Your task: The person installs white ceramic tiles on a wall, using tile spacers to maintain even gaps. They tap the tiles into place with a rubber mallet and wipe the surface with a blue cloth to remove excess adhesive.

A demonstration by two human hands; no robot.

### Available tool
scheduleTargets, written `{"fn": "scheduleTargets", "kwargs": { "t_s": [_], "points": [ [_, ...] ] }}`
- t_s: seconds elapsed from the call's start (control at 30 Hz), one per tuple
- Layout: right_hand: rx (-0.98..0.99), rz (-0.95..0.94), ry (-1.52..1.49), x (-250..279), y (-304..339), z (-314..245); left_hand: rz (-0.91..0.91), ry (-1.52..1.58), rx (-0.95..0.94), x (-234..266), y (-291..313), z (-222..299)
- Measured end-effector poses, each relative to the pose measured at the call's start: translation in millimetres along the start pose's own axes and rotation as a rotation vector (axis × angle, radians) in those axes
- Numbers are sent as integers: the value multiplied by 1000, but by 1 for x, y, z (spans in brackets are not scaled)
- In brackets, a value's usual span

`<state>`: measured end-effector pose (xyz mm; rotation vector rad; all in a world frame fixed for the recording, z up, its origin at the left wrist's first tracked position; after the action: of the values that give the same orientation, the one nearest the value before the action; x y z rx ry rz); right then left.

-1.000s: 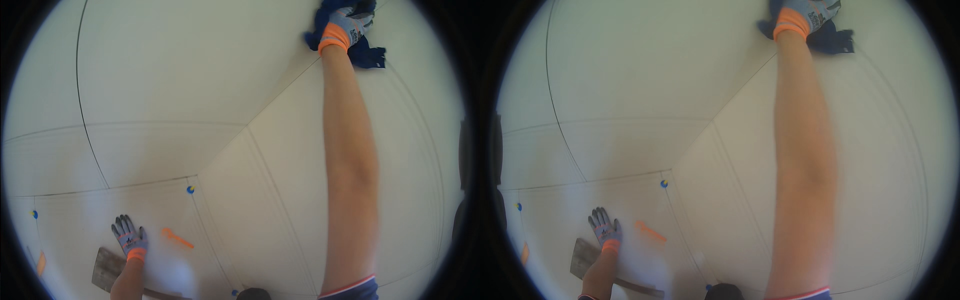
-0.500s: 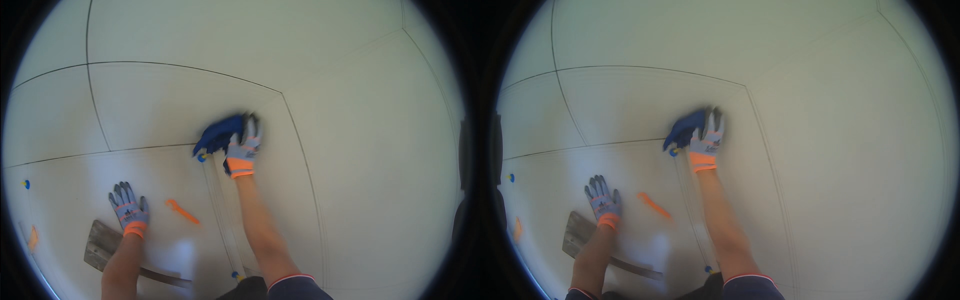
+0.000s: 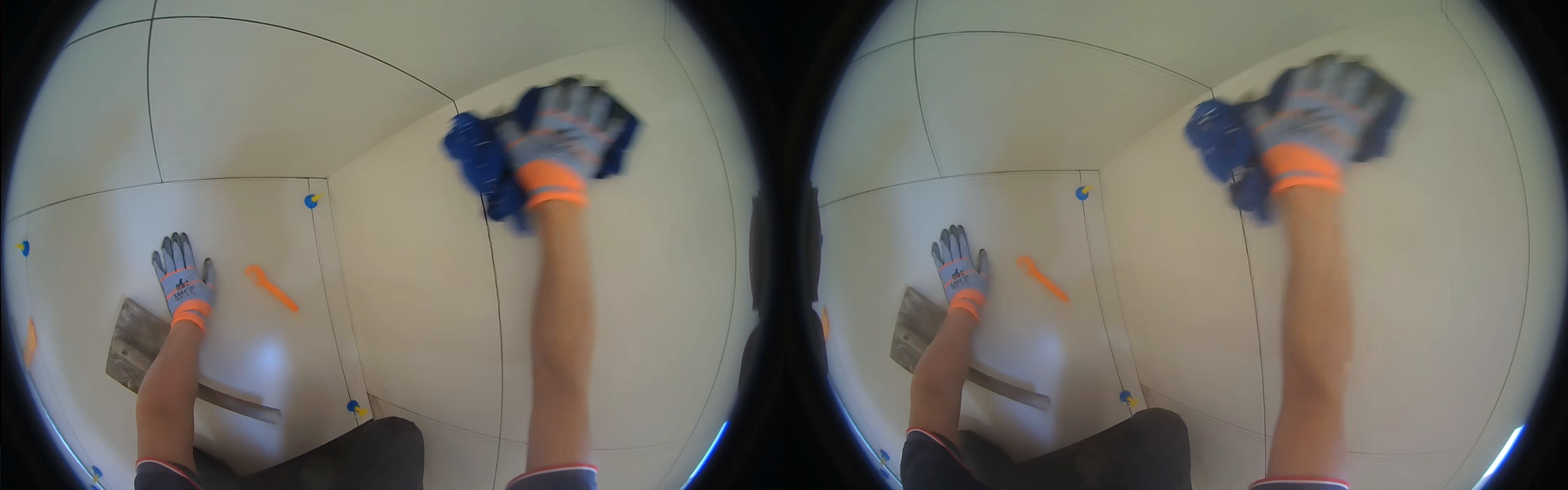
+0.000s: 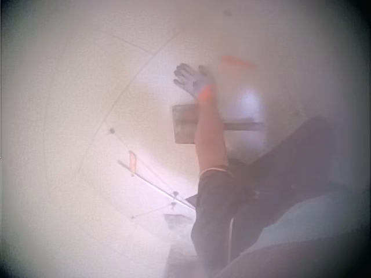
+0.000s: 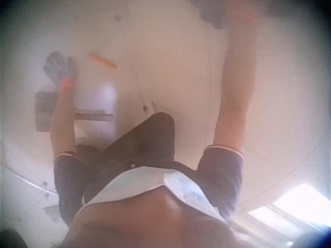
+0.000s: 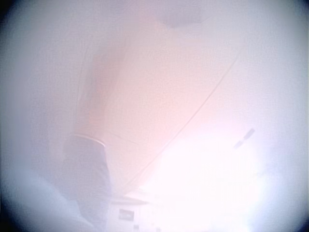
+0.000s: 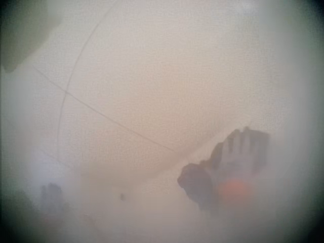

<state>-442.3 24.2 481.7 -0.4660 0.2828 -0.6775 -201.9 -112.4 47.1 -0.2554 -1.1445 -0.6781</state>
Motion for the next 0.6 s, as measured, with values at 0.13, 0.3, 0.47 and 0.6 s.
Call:
{"fn": "scheduleTargets", "kwargs": {
  "t_s": [0.13, 0.3, 0.47, 0.6],
  "points": [
    [506, -71, -82, 0, 105, -133, -50, -65, 20, -5, -3, -2],
    [428, -117, -506, -1, 249, -85, -63, -166, 52, -6, -6, -1],
    [516, -336, -270, 0, 406, 23, -49, -202, 31, -6, -8, 1],
    [427, -365, -268, 4, 423, 62, -50, -234, 36, -9, -10, -1]
  ]
}}
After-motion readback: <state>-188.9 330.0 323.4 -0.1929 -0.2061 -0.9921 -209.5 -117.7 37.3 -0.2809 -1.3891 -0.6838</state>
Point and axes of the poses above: each hand's wrist, its own y-axis away from the middle knuckle, its own x-axis out of the back of the hand, z = x × y, the point moved 10 cm from there along -y, towards the middle knuckle, and after that the axes turned 14 degrees about y, right-handed, at the moved point
